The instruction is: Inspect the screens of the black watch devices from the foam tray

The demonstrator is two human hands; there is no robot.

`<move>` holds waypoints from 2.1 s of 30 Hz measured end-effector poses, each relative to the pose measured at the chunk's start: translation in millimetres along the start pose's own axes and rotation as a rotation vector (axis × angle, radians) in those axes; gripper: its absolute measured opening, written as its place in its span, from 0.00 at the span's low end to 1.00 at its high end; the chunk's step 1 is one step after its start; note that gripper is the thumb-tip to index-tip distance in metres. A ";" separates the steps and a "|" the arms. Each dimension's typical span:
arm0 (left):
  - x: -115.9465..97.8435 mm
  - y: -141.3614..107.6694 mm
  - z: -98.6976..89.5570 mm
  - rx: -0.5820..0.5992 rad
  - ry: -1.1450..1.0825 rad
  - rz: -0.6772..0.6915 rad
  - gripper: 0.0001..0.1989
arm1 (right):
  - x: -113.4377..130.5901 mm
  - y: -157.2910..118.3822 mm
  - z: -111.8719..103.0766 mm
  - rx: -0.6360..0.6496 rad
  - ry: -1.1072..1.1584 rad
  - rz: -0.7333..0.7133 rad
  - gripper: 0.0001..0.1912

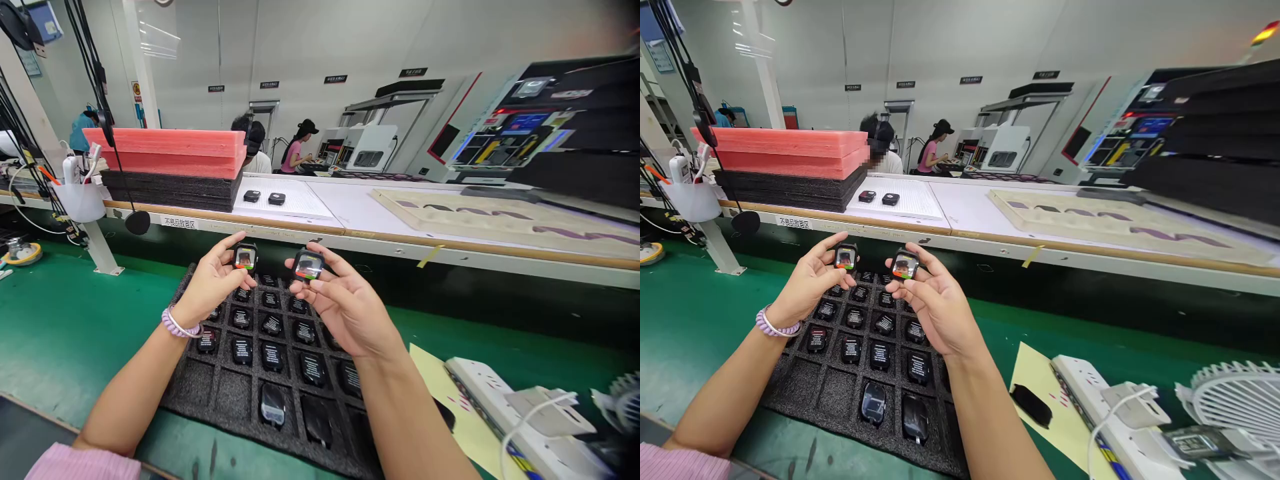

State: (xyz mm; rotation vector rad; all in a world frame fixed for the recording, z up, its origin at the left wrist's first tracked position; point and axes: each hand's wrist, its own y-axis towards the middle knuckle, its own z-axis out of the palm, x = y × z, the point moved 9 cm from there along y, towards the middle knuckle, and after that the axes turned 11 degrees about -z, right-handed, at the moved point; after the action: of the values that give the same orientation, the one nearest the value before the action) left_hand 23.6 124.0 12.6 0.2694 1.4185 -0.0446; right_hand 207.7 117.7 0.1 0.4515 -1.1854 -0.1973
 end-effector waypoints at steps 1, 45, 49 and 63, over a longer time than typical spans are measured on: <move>-0.6 0.0 0.5 0.006 0.004 0.011 0.36 | 0.2 0.6 -1.0 -0.003 -0.006 -0.008 0.29; -8.9 -4.6 5.7 -0.013 0.083 0.131 0.20 | -2.3 3.7 5.4 0.044 0.102 -0.053 0.23; -8.6 -6.4 7.8 0.017 0.070 0.132 0.22 | -2.4 3.2 5.4 0.044 0.103 -0.046 0.23; -4.4 -4.9 5.5 -0.004 0.090 0.082 0.20 | -5.5 2.5 3.1 0.030 0.080 -0.025 0.23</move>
State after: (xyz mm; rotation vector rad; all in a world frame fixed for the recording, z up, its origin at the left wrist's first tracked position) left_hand 27.3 117.5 16.8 0.3294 1.4952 0.0383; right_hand 202.6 121.3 -2.6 0.4968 -1.1061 -0.1815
